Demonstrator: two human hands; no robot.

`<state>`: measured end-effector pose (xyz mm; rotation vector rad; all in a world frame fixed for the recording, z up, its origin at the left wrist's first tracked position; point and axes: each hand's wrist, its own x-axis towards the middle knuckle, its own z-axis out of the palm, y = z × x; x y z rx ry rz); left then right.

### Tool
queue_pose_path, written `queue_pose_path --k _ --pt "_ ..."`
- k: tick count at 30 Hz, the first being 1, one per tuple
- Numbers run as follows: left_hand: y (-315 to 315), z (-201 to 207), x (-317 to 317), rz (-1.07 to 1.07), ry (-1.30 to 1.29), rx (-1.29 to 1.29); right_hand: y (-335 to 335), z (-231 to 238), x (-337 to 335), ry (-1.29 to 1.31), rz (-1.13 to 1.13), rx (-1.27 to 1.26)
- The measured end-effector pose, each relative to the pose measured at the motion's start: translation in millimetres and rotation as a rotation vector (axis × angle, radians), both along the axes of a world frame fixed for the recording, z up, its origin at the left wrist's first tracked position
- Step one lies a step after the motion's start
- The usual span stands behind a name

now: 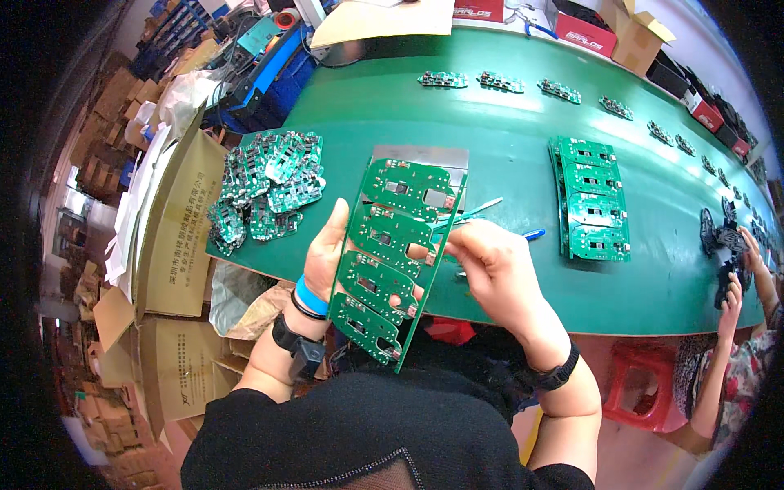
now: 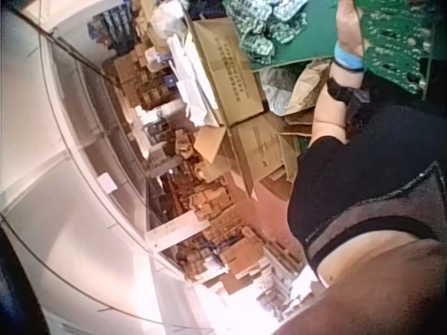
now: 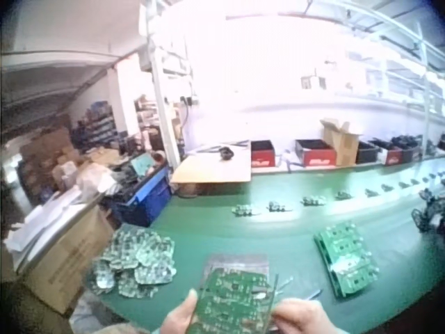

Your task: The person uses blue-handled flush cutters to trim excess green material from the edges of green circuit boards. They repeatedly pick up boards, cut along the edges, and place the trimmed boards on the table. The person also gathers trimmed boards and places them into a cardboard box.

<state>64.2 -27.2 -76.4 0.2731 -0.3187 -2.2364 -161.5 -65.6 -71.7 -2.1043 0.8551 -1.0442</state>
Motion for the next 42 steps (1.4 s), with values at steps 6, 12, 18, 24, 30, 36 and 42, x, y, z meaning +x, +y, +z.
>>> queue_pose_path --k 6,12,18,24,30,36,42 --pt "-38 61 37 0.269 -0.985 -0.648 -12 -7 -4 0.089 -0.113 0.021" --pt "-132 93 41 0.194 -1.659 -1.638 -15 -18 11 0.195 -0.026 0.003" --pt "-164 72 15 0.095 -1.976 -1.702 -18 -34 27 0.369 -0.033 -0.14" --pt "-166 56 10 0.035 -2.016 -1.63 -24 -39 26 0.397 -0.028 -0.068" --pt "-165 51 8 0.101 -2.021 -1.618 -29 -38 26 0.391 -0.058 -0.087" --pt "-166 55 5 0.067 -2.032 -1.601 -35 -34 28 0.41 -0.077 -0.119" --pt "-161 56 6 0.016 -2.006 -1.624 -42 -40 25 0.48 -0.095 -0.309"
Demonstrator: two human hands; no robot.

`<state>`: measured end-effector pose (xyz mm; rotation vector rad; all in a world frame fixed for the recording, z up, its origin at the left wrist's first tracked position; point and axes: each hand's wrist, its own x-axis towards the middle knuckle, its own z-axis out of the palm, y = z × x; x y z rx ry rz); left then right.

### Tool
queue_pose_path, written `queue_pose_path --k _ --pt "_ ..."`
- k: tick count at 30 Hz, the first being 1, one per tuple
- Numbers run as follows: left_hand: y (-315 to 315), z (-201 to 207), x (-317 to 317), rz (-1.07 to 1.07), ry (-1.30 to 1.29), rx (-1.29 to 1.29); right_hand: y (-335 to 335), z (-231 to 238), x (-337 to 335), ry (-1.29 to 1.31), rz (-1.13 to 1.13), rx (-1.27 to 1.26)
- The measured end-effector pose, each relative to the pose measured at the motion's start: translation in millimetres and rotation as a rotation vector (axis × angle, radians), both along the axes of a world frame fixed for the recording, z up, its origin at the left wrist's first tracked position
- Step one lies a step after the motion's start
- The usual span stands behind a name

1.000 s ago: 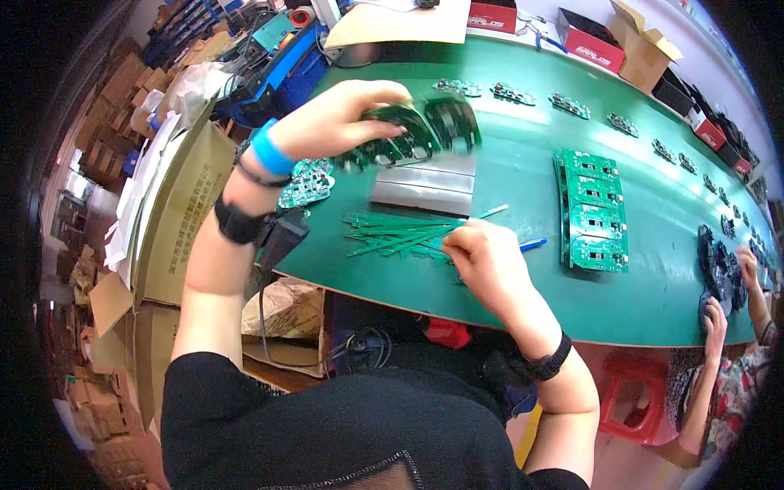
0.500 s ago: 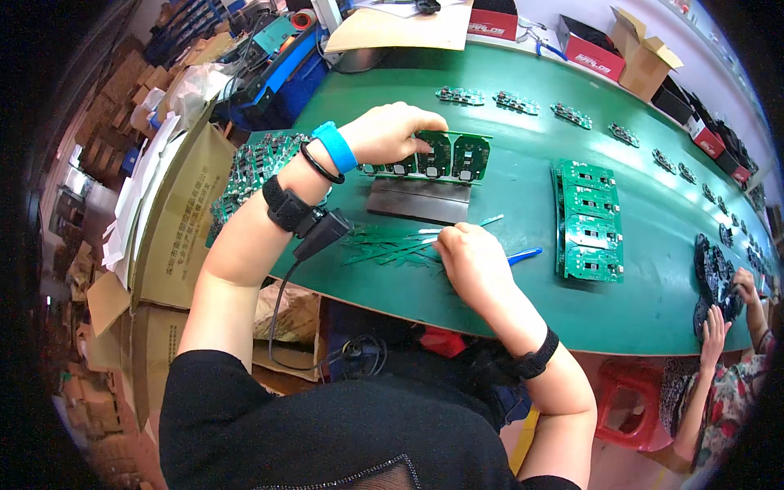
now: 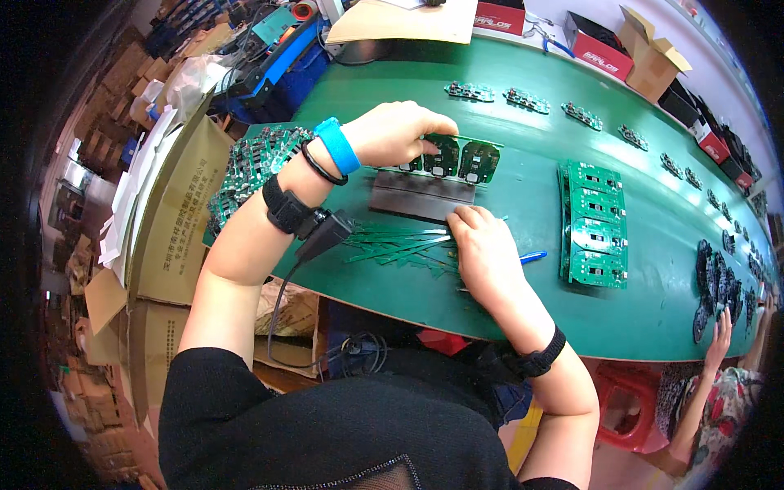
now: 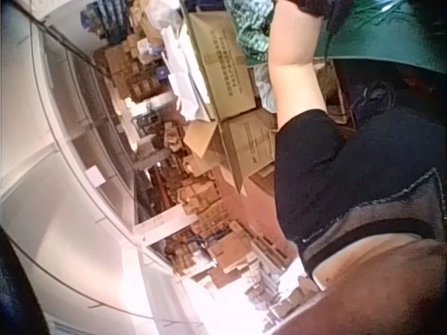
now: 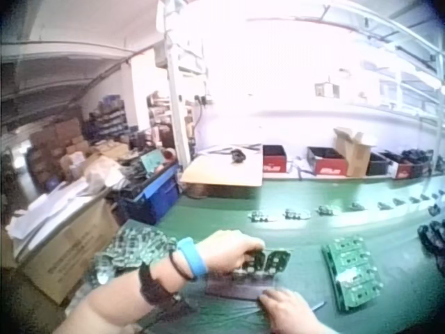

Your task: The person uses blue-handled flush cutters to trim excess green material from the edges of green circuit boards. They repeatedly pick up boards, cut along the edges, and place the trimmed boards on the table. The person also gathers trimmed boards and places them into a cardboard box.

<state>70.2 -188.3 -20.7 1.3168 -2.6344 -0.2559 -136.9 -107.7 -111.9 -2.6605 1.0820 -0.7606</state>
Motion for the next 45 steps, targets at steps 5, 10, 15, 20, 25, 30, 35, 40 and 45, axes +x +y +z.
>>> queue_pose_path --k 5,10,15,20,25,30,35,40,45 --pt "-6 -7 5 -0.028 0.03 -0.046 1 0 1 0.076 0.013 0.002" --pt "-71 -39 14 -0.013 0.004 -0.077 -1 -1 3 0.056 0.038 -0.004" --pt "-101 -29 24 -0.117 0.125 0.29 -4 5 -1 -0.129 -0.056 0.16" --pt "-74 -4 24 -0.116 0.297 0.476 -24 16 -17 -0.411 -0.404 0.251" --pt "-54 -11 26 -0.097 0.5 0.61 -27 13 -27 -0.838 -0.134 0.735" --pt "-51 -36 31 0.082 0.5 0.622 -7 10 -24 -0.797 -0.057 0.557" --pt "-58 -41 52 0.123 0.552 0.633 3 15 -33 -0.346 -0.129 0.122" --pt "-45 -36 45 -0.018 0.64 0.757 -2 53 -5 -0.026 -0.038 -0.522" --pt "-21 -13 41 -0.027 0.358 0.525 -25 64 21 -0.04 0.206 -0.671"
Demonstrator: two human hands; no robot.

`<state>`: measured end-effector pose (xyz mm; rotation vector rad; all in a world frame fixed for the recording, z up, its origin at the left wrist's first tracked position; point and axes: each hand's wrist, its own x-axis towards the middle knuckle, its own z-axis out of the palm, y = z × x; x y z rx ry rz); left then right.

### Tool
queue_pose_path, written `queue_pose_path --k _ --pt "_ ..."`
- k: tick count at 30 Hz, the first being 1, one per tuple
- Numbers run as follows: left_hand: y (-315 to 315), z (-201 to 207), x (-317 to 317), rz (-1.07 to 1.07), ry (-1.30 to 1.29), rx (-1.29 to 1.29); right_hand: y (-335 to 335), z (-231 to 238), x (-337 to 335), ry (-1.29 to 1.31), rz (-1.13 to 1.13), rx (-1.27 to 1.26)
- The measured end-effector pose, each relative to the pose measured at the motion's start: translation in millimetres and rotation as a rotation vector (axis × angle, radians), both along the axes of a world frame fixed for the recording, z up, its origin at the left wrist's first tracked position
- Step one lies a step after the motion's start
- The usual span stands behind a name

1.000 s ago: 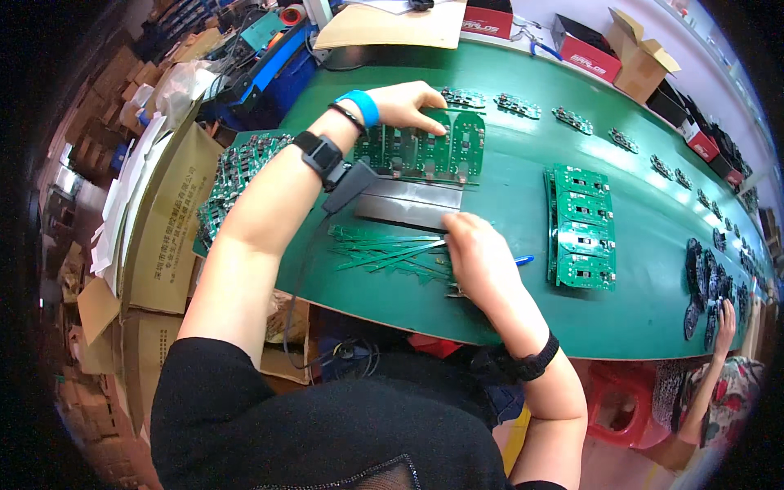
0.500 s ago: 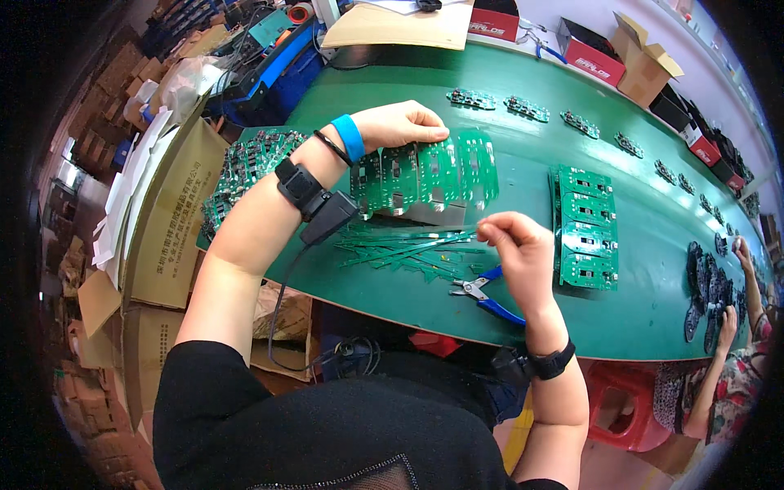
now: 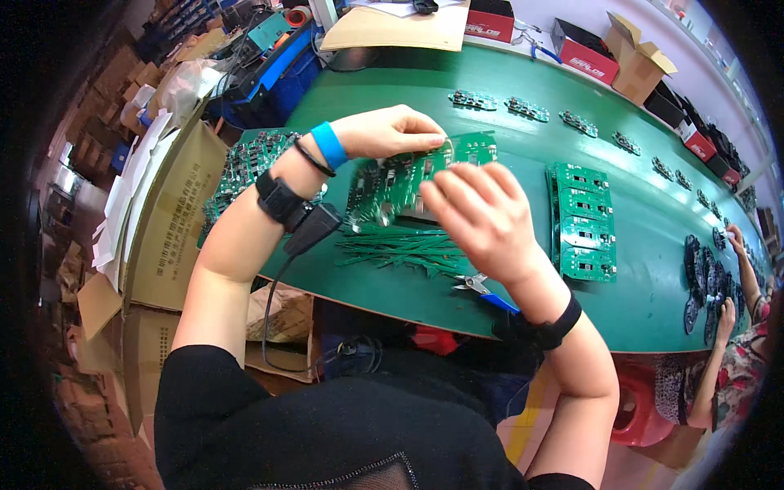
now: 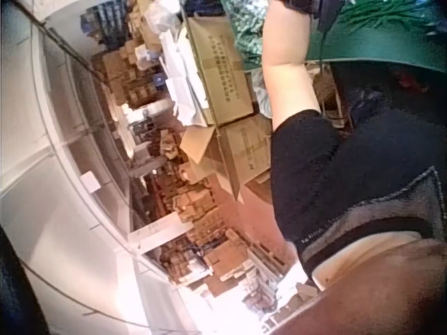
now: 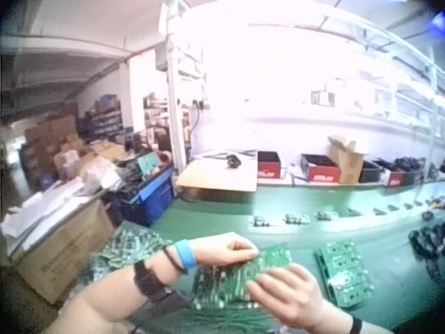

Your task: The person uses blue-handled flush cutters to trim excess green material from the edges of green circuit boards. They repeatedly pick up boards, cut along the edges, and place the trimmed boards on the table. The person also gathers trimmed boards and places them into a cardboard box.

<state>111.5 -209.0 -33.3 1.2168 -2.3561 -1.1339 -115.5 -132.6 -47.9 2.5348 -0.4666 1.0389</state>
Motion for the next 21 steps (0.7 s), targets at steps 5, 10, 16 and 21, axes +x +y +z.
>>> queue_pose_path --k 5,10,16,21 --pt "23 40 37 0.123 0.078 0.17 -33 -1 21 -0.246 -0.083 0.487" --pt "30 17 51 0.123 0.071 0.119 -50 -20 38 -0.236 -0.125 0.712" --pt "18 -10 56 0.073 0.204 0.052 -55 -30 43 -0.242 -0.151 0.731" --pt "8 -13 52 0.045 0.132 0.044 -59 -31 38 -0.198 -0.164 0.775"
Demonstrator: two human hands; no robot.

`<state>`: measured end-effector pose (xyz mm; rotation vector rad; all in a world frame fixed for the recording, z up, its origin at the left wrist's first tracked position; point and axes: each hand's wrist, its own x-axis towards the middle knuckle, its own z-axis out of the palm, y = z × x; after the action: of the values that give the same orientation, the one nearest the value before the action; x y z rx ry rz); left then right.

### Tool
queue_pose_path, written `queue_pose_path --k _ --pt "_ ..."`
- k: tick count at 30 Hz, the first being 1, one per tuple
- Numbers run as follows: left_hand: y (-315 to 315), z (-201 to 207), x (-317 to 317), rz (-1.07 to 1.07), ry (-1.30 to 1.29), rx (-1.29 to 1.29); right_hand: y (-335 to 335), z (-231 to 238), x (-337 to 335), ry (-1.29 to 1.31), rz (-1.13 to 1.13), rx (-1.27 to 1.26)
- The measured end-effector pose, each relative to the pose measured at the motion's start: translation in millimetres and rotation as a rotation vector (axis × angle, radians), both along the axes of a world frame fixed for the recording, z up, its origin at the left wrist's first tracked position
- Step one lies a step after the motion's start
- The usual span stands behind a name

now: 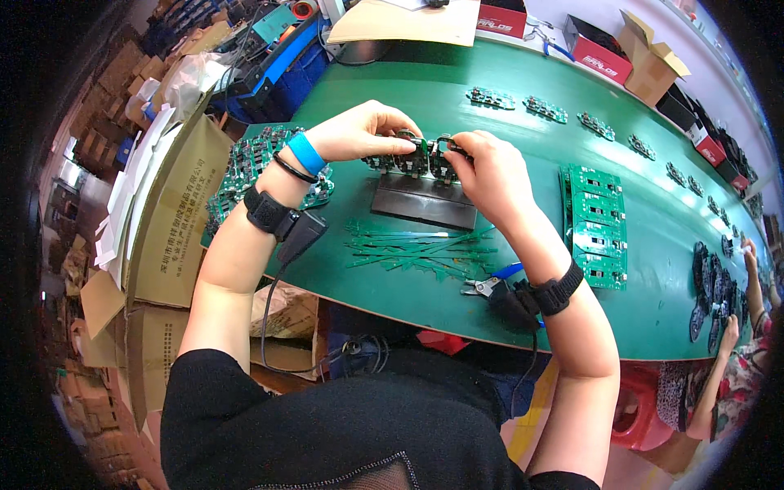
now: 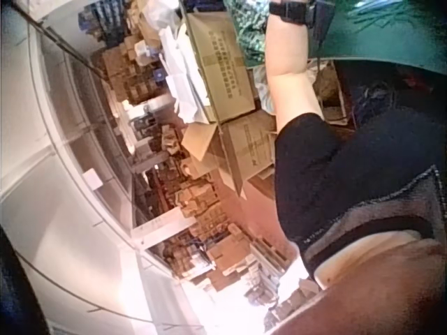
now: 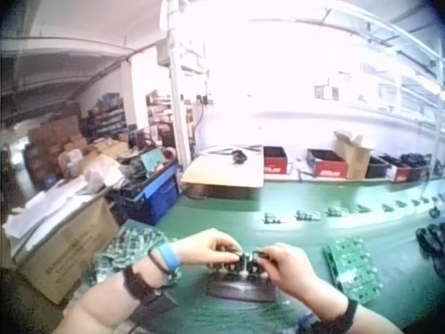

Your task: The person uses blue-handled flush cutters to trim excess green material from the edges of green circuit boards. They repeatedly pick up boards, cut along the edges, and place the trimmed boards on the table. The person also gathers trimmed boards and places them into a cardboard box.

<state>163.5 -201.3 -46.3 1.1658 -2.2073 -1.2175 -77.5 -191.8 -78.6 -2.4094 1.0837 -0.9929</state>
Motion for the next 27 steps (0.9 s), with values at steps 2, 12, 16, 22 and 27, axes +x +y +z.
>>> queue_pose_path --k 2,12,16,22,27 --pt "-10 -9 -1 0.03 0.067 -0.038 -9 -6 0 -0.002 -0.029 -0.043" --pt "-85 -47 21 0.237 -0.225 -0.134 -96 -39 30 0.287 -0.236 0.233" --pt "-89 -41 35 0.468 -0.041 -0.11 -96 -40 15 0.104 -0.186 0.169" --pt "-116 -28 51 0.885 0.436 0.039 -31 5 -3 -0.216 -0.037 0.006" --pt "-192 -91 67 1.082 0.507 0.046 15 3 -18 -0.331 -0.041 0.034"
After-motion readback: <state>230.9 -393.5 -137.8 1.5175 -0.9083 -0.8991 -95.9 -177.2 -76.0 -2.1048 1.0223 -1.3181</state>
